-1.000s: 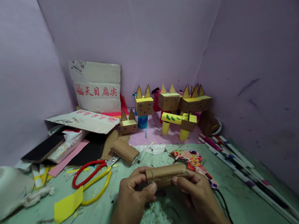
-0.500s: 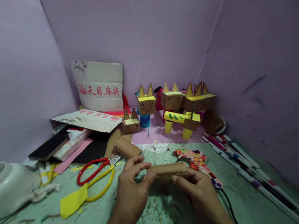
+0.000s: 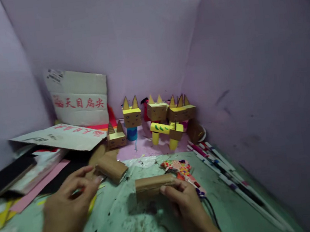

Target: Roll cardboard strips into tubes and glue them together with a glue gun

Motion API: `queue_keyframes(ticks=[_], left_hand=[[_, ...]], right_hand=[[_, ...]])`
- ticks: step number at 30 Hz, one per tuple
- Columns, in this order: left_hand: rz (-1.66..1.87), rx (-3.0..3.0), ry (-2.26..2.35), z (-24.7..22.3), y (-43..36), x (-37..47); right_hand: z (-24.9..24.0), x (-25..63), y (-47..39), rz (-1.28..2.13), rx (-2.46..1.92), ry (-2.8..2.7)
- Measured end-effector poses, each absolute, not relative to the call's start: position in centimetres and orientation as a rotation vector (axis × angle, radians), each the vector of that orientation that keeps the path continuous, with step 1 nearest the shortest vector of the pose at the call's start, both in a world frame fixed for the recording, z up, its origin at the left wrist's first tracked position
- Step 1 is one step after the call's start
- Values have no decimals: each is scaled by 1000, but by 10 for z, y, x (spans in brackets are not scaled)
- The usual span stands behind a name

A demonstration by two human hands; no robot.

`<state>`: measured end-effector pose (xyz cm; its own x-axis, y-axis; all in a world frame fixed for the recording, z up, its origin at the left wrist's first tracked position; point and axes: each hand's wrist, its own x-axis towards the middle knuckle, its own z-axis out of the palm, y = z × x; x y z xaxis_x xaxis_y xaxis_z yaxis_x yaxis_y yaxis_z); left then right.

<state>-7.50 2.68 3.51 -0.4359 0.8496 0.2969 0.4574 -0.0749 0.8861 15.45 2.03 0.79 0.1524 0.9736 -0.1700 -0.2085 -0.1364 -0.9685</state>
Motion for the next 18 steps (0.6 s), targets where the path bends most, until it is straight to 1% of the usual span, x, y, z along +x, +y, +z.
queue_keyframes(ticks=[1,3,5,9,14,18], left_hand=[[1474,1410,1845,33,28,-73],[1260,1417,1720,29,27,-60],[1171,1399,1550,24,23,-42],[1160,1207,1377,24,14,-13],[1089,999,1131,23,11,-5],[1013,925,1145,13,8,-2]], right_hand=[[8,154,21,1284,-1244,-847],[7,154,21,1305,-1235,-836],[6,154,20,1334,-1219,-849],[4,153,16,1358,-1200,-893],[2,151,13,1390,-1146,-938],[-2,148,12,1422,-1096,-986]])
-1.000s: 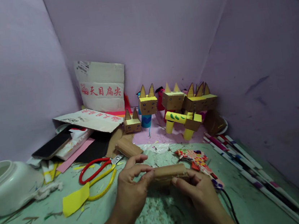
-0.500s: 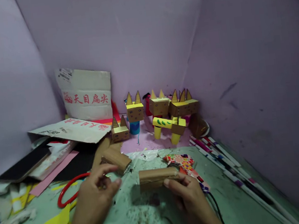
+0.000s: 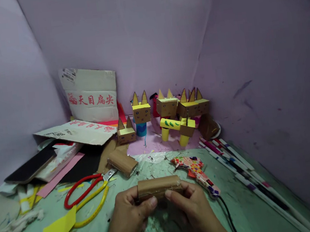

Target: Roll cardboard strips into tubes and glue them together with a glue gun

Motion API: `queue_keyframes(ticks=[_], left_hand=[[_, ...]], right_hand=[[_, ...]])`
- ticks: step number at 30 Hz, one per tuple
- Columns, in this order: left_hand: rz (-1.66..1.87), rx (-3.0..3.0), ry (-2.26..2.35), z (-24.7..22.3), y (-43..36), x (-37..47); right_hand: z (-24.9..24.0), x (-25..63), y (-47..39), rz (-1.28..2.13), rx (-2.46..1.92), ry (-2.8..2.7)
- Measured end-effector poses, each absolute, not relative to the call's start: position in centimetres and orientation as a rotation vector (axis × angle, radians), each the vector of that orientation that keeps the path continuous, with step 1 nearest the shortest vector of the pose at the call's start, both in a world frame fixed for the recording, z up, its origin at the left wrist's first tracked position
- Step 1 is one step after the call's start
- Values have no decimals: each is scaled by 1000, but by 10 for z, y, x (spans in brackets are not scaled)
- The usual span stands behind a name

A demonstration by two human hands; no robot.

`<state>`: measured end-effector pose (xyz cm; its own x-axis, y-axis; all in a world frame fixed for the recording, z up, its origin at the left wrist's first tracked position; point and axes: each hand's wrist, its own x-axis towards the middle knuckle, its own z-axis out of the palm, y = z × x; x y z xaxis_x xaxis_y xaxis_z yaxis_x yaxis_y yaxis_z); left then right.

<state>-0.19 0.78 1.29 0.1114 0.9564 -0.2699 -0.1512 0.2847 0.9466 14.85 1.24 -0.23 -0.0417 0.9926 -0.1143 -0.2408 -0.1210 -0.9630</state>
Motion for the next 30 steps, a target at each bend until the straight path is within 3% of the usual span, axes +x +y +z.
queue_keyframes(ticks=[30], left_hand=[[1138,687,1206,17,8,2]], right_hand=[[0,153,12,1363,-1240,-1032]])
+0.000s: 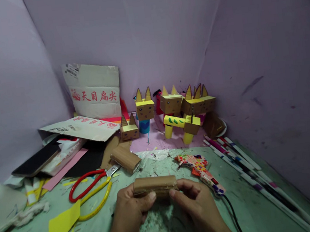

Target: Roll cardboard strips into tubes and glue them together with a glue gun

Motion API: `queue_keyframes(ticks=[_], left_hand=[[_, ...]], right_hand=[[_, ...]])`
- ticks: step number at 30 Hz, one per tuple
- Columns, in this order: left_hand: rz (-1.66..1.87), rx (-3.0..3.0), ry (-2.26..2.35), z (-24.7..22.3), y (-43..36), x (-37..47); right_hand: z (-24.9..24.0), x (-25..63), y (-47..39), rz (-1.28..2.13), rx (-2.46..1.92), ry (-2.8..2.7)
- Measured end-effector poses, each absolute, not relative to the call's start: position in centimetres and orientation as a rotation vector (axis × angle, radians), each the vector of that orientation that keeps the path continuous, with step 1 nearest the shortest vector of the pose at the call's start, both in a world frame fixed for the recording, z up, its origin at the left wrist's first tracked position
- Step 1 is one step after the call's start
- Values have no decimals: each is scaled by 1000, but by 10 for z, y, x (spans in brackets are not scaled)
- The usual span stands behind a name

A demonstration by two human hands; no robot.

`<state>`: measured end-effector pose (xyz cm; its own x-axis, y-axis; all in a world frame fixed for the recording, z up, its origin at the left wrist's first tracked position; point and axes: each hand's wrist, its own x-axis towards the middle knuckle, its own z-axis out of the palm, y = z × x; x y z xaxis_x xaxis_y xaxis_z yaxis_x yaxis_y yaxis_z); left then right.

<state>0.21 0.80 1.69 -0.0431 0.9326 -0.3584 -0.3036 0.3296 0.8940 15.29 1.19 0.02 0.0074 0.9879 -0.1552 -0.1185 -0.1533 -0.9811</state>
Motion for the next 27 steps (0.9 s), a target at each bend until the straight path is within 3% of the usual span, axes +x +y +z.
queue_keyframes(ticks=[27], left_hand=[[1107,734,1152,17,10,2]], right_hand=[[1,156,13,1511,-1168,-1028]])
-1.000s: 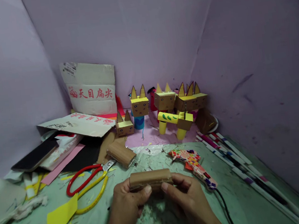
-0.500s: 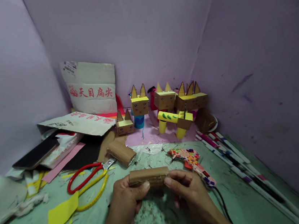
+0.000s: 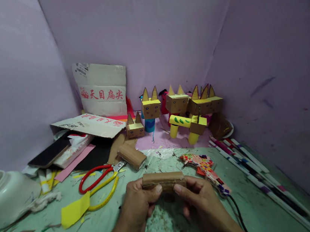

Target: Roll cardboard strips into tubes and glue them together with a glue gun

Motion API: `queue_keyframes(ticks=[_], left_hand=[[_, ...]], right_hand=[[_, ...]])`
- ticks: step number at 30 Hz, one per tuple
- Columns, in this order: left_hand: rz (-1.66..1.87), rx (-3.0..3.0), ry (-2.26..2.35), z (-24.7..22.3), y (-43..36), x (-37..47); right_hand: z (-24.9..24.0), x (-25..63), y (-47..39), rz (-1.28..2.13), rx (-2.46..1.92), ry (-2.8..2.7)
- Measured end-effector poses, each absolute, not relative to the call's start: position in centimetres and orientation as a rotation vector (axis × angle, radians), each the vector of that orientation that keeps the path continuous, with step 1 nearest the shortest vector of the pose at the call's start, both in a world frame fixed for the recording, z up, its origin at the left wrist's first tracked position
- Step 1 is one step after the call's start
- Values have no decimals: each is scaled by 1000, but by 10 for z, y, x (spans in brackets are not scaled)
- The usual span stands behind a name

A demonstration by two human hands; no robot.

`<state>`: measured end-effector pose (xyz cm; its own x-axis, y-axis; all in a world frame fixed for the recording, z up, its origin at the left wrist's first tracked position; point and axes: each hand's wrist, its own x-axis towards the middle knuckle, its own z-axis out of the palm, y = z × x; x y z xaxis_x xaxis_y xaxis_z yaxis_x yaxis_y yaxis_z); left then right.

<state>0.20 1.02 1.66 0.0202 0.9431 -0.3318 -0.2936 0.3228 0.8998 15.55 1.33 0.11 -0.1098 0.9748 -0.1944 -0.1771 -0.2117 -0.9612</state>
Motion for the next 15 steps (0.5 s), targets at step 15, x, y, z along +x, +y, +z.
queue_keyframes(ticks=[15], left_hand=[[1124,681,1082,23,11,-2]], right_hand=[[7,155,17,1418,-1245,-945]])
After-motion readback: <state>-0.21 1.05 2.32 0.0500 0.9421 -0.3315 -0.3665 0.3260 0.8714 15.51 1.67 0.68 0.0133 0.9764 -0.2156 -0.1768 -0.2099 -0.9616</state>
